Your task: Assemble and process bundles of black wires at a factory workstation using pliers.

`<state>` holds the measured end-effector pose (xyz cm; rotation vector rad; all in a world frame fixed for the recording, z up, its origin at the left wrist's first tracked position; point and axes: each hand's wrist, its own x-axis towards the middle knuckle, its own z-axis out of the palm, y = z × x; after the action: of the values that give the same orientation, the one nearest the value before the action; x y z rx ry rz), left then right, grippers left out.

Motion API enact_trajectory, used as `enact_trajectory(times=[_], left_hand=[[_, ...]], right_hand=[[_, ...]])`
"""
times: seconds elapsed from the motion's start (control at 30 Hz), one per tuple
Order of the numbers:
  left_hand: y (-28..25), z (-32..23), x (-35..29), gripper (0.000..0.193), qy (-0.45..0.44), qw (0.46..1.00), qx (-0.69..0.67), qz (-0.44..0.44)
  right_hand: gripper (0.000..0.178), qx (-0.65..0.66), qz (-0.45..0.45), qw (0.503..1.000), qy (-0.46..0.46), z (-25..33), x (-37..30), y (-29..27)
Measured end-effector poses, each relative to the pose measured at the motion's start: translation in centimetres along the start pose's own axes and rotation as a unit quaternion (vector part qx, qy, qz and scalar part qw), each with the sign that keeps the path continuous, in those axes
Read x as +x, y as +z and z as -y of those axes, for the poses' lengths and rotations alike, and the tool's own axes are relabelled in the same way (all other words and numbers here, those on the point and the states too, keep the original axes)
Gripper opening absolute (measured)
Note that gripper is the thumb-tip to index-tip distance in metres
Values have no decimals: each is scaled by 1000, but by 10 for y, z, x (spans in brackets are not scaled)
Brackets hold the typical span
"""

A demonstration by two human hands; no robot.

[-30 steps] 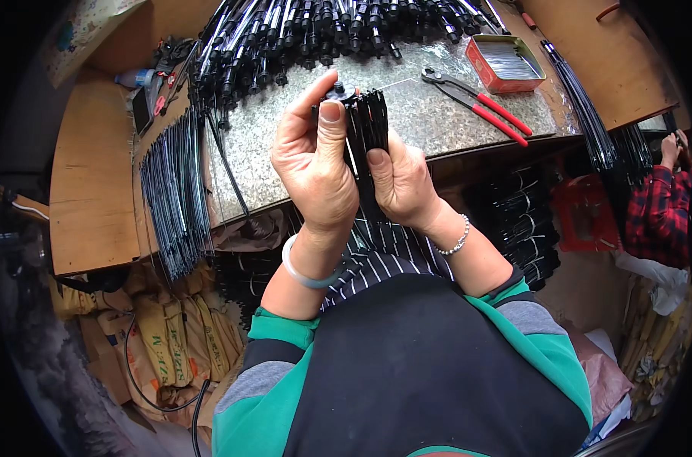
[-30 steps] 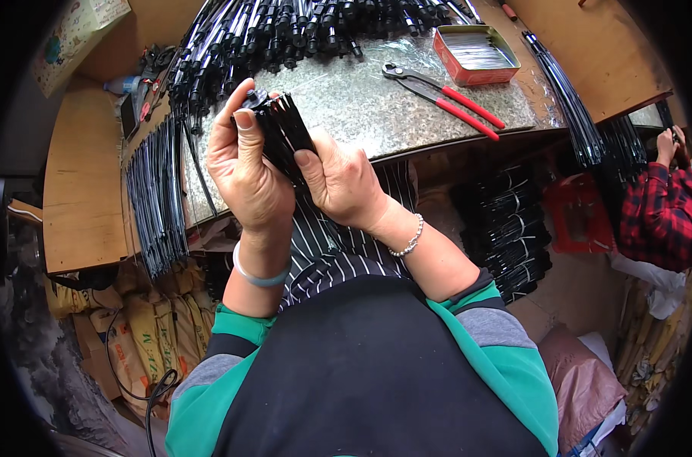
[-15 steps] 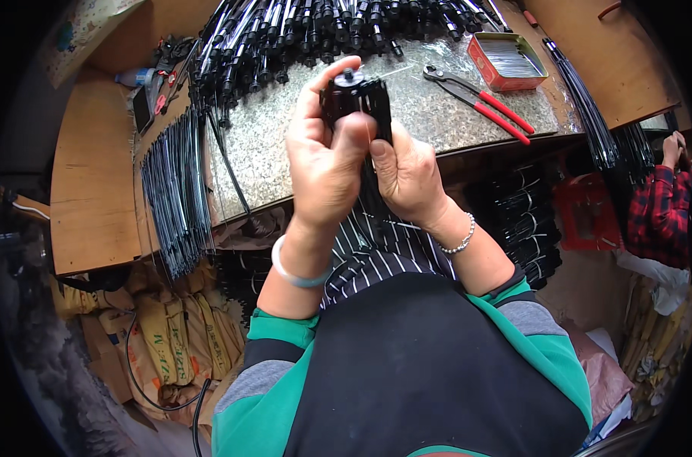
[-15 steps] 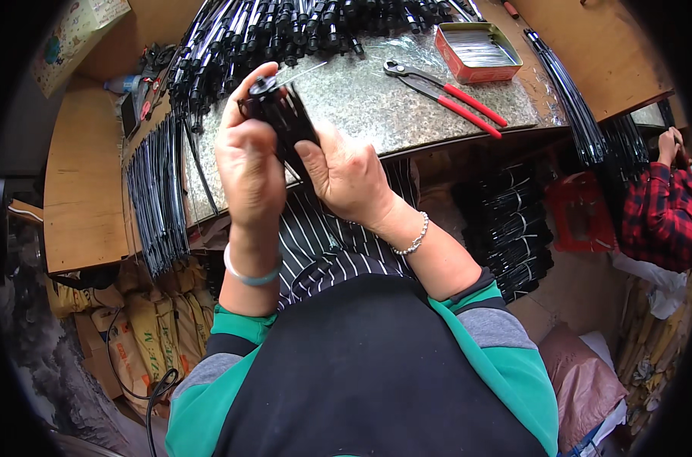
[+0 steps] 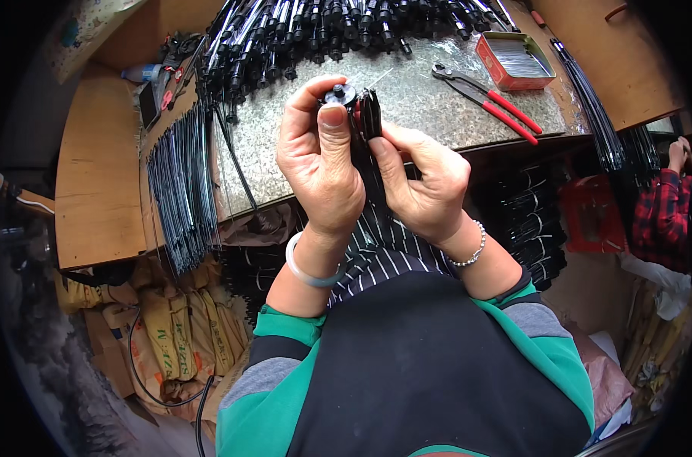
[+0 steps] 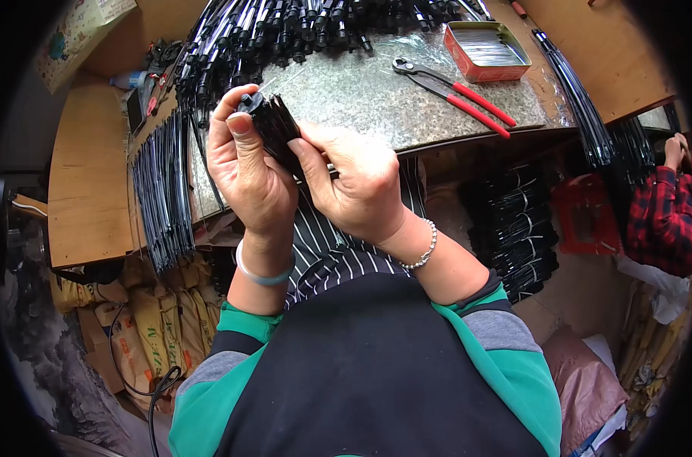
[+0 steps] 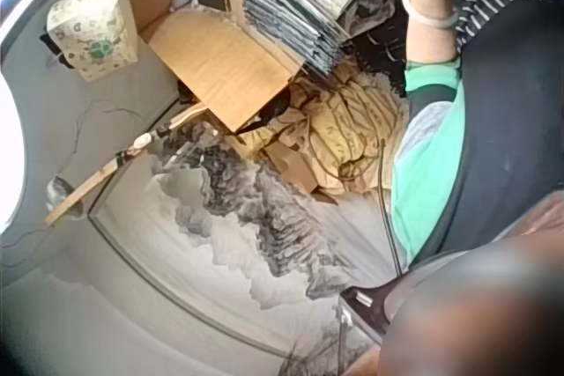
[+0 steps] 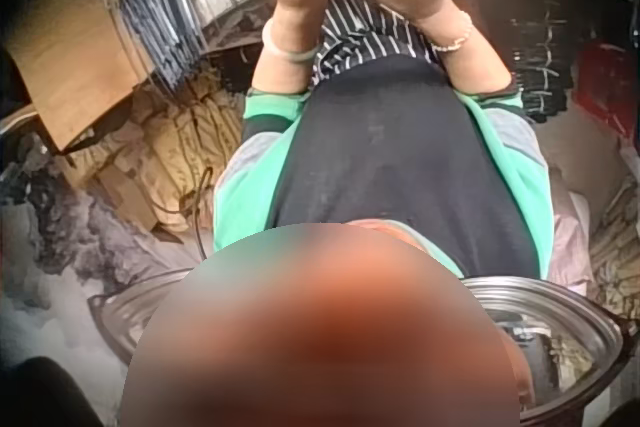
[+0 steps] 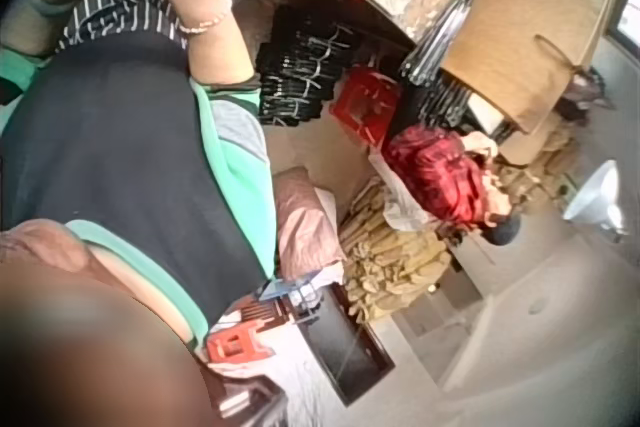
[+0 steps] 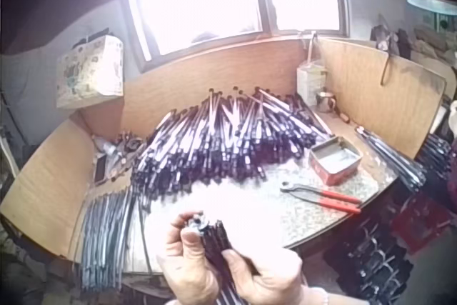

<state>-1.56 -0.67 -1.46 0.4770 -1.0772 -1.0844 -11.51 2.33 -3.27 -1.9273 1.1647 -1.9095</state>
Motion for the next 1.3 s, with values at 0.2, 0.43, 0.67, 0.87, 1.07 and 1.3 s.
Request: enact_trajectory(times=[0.2,0.43,0.67,0.87,1.07,1.3], left_hand=[[1,-2,-4,27,11,1000,5,-6],[-2,0,-2,32,17,1000,26,-1],[1,-3,-5,37,6,1000,2,15],[0,-10,-2,41,-46,997,-53,27],[-4,-11,0,45,-82,988,-116,54],[1,-5,-3,47,-54,995,-82,12]], right_hand=[[15,5,9,1000,15,4,1,-3],[14,-19,12,1000,-5,3,1,-4],[12,5,15,1000,19,7,4,-8],[12,123,32,987,95,0,6,-9],[9,307,68,913,259,0,0,-12],[12,298,40,938,172,-10,3,3]])
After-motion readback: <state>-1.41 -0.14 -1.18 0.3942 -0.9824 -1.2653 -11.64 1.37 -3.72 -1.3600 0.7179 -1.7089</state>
